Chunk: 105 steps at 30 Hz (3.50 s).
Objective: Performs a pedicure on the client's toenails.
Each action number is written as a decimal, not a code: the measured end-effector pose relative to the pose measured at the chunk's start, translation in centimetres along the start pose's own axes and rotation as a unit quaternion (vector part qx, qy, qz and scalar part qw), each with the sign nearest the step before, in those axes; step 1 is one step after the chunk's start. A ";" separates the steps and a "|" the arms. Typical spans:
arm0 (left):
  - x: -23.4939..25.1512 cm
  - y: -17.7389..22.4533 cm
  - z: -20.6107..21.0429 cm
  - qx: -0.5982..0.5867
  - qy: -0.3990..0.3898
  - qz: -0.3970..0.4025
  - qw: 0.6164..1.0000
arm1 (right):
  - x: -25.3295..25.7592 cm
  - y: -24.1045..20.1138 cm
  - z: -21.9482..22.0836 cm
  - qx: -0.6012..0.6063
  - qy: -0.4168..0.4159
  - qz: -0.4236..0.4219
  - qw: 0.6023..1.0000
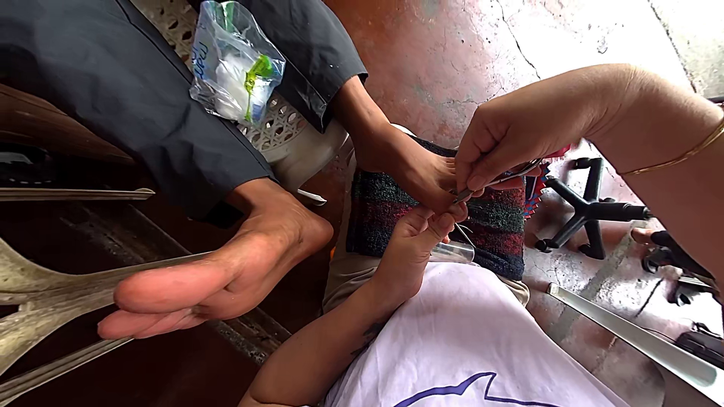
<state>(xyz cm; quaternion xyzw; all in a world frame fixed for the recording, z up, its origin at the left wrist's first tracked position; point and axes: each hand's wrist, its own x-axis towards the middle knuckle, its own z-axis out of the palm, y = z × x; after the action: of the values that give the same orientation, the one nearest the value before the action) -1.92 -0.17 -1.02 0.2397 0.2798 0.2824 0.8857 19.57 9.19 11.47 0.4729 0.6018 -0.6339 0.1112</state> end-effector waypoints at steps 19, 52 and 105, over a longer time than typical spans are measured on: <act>-0.1 0.1 0.2 0.015 0.011 0.007 1.000 | 0.4 -0.7 -0.6 -0.052 -0.015 0.005 0.999; 0.0 0.0 0.1 0.052 0.007 0.017 0.998 | 4.3 -0.5 8.4 -0.005 0.436 -0.325 0.839; 0.2 -0.1 0.0 0.052 -0.007 0.021 0.998 | -0.3 0.1 0.4 -0.026 0.006 -0.008 1.000</act>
<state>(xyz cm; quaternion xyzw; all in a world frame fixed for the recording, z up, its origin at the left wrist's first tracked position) -1.75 -0.11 -1.09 0.2932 0.2829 0.2848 0.8677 19.61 8.67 11.49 0.4687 0.6225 -0.6163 0.1142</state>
